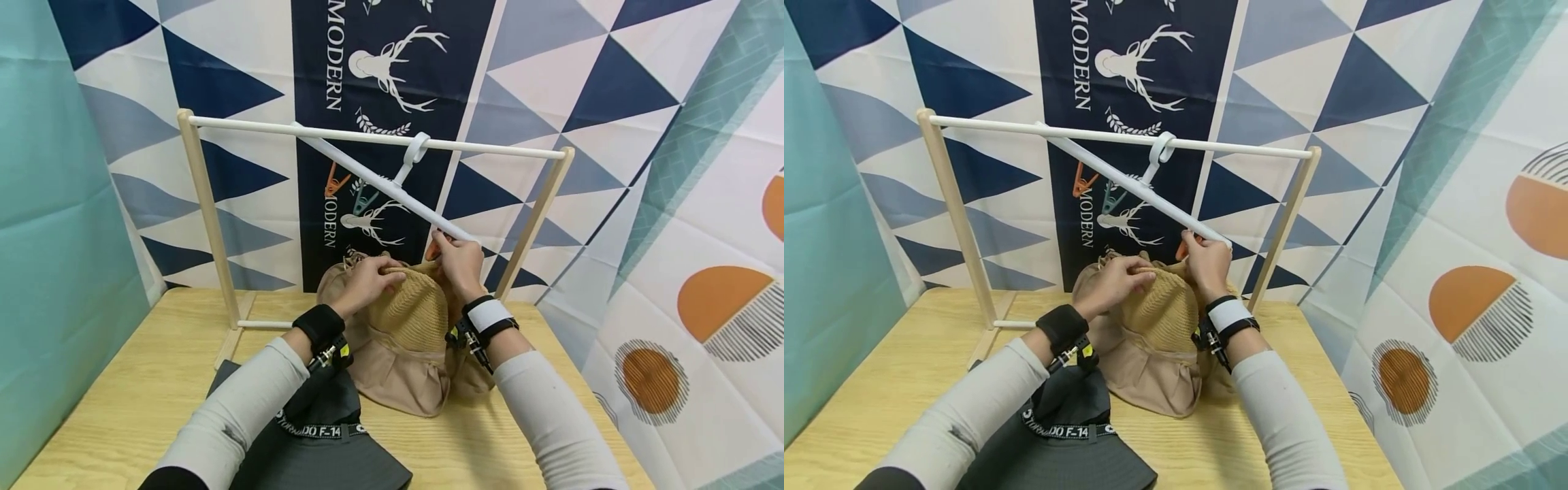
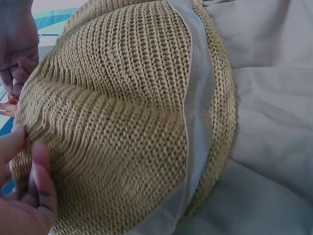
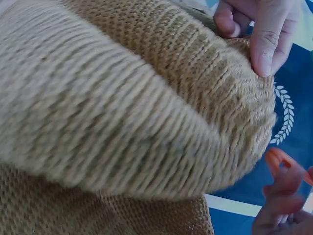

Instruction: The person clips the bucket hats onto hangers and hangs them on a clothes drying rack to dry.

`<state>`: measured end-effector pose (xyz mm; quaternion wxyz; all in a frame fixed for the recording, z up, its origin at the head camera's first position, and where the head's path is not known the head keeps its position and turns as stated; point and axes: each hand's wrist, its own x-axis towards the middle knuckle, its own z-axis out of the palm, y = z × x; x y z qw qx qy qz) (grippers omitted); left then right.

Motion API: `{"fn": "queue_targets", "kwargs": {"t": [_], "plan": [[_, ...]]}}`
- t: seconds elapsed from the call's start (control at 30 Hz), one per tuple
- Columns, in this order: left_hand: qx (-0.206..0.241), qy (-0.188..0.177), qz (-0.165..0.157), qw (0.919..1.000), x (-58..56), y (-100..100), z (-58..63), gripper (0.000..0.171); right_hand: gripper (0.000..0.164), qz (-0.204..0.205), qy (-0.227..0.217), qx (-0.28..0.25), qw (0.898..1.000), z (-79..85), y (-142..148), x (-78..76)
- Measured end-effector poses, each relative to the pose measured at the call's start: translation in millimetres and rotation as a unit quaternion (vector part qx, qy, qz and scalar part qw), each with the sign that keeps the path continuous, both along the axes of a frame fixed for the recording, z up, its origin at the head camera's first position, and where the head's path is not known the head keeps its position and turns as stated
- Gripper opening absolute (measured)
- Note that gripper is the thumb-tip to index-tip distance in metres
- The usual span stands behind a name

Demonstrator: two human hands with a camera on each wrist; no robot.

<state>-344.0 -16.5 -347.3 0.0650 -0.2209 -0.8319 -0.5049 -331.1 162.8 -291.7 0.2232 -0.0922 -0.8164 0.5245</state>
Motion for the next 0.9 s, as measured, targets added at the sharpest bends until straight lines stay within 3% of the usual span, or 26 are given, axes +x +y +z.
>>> {"fn": "queue_targets", "kwargs": {"t": [0.17,0.4,0.63,0.9], "plan": [[-0.028,0.016,-0.009,0.9994,-0.5,0,5.1,0.024,0.049,0.045,0.004,0.000,0.999,1.9,-2,5.1],[-0.009,0.014,-0.009,0.9998,-2.7,3,11.2,0.027,0.050,0.078,-0.021,0.002,0.997,7.3,-6,10.3],[0.037,-0.027,-0.011,0.9989,-9.7,3,9.1,0.028,0.048,0.075,-0.021,0.038,0.996,10.3,-13,12.1],[0.064,-0.059,-0.049,0.9950,-14.3,6,12.7,0.028,0.051,0.060,-0.017,0.096,0.993,10.8,-13,15.9]]}}
